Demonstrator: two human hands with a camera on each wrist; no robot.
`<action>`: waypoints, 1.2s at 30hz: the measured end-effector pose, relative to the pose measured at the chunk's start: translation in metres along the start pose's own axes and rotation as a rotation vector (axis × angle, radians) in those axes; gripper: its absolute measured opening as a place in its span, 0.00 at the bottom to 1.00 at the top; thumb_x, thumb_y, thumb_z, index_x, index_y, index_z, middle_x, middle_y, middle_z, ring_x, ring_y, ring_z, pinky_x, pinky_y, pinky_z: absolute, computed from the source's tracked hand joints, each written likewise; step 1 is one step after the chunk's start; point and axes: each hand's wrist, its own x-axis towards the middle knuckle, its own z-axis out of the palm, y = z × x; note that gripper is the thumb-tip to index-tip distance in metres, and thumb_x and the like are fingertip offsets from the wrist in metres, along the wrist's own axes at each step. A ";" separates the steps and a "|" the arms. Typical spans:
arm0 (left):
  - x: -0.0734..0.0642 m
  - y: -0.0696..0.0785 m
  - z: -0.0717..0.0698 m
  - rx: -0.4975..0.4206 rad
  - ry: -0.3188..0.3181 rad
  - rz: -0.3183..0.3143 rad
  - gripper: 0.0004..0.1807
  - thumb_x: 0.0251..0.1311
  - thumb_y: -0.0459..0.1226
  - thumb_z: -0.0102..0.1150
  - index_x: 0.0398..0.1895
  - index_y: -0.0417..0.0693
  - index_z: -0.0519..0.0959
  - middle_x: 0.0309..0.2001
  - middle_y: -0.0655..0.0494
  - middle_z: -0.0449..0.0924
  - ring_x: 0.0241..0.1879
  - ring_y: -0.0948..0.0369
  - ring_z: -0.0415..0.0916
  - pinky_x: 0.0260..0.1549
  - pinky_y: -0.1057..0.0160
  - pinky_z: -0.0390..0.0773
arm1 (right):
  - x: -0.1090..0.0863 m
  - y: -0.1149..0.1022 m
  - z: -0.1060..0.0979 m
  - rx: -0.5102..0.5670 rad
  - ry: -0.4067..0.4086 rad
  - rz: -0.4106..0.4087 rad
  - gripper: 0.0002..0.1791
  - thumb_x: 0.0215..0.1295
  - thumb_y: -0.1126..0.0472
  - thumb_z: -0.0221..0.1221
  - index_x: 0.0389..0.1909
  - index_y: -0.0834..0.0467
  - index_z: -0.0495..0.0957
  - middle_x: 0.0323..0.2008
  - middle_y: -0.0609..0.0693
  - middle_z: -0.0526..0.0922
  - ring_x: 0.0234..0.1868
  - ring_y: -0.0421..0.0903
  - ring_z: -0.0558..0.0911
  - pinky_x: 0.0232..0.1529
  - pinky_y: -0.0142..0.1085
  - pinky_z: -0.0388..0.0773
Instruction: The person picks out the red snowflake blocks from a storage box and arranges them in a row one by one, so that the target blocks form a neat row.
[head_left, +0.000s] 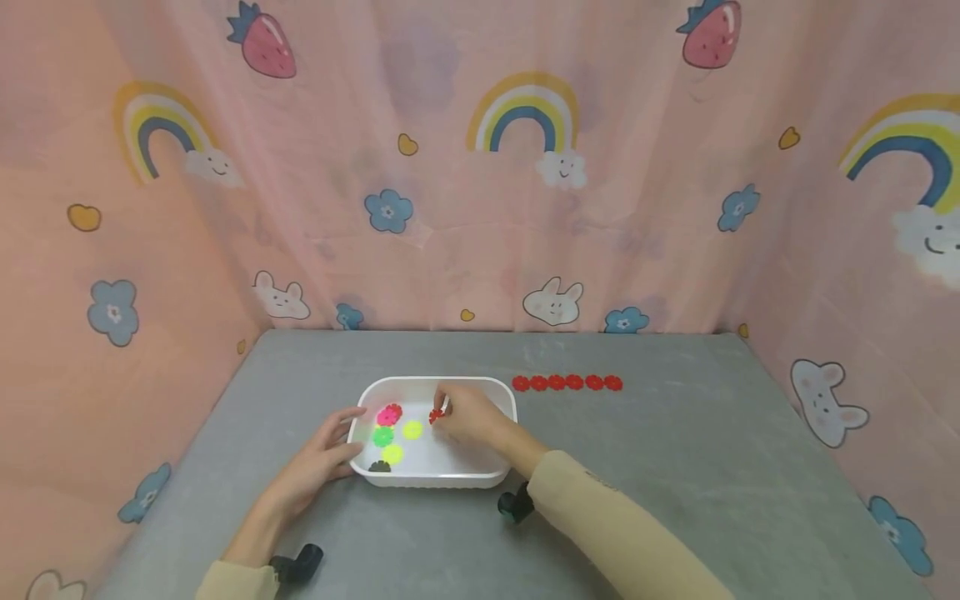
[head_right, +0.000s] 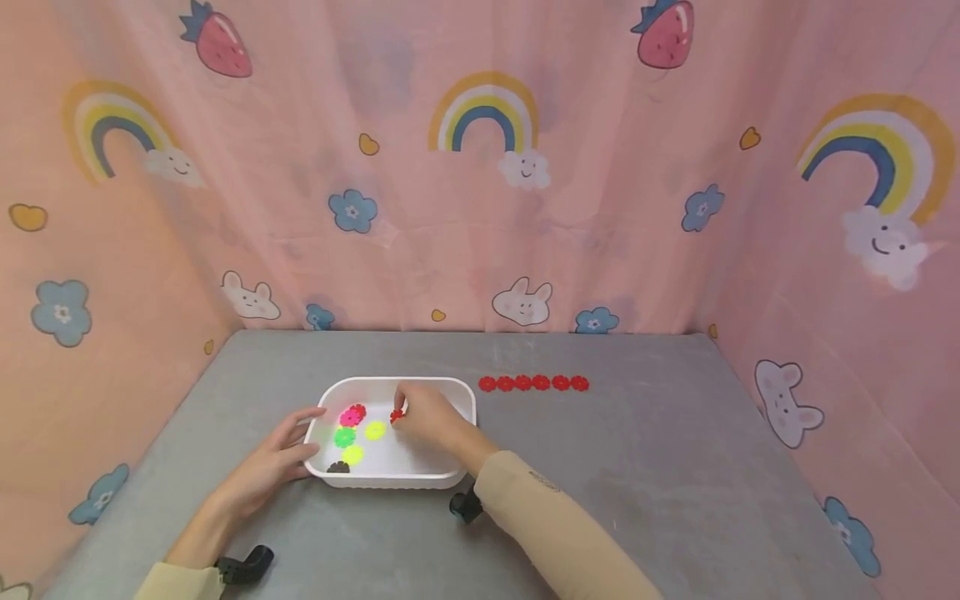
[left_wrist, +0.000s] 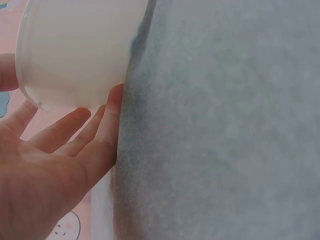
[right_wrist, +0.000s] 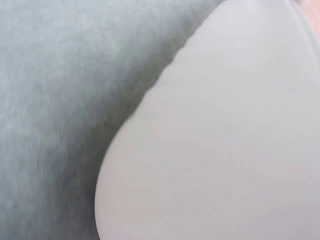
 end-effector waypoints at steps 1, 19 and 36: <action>0.000 0.000 0.000 0.000 0.001 -0.001 0.32 0.73 0.36 0.53 0.77 0.53 0.57 0.79 0.37 0.46 0.69 0.41 0.65 0.58 0.50 0.78 | -0.002 0.000 -0.003 0.014 -0.001 0.005 0.11 0.63 0.63 0.69 0.40 0.53 0.76 0.29 0.47 0.79 0.26 0.44 0.79 0.28 0.32 0.79; -0.001 0.000 0.000 0.021 -0.007 0.009 0.32 0.73 0.36 0.53 0.77 0.53 0.56 0.79 0.36 0.44 0.71 0.39 0.62 0.60 0.47 0.76 | -0.039 0.008 -0.048 0.107 0.051 -0.108 0.10 0.66 0.66 0.65 0.43 0.54 0.75 0.29 0.49 0.78 0.26 0.45 0.79 0.27 0.34 0.80; -0.002 -0.002 -0.002 0.022 -0.021 0.019 0.33 0.74 0.38 0.53 0.78 0.52 0.55 0.80 0.37 0.44 0.71 0.39 0.61 0.61 0.46 0.74 | -0.064 0.042 -0.092 0.082 0.176 -0.054 0.11 0.66 0.63 0.67 0.44 0.53 0.75 0.31 0.51 0.76 0.30 0.48 0.76 0.29 0.36 0.79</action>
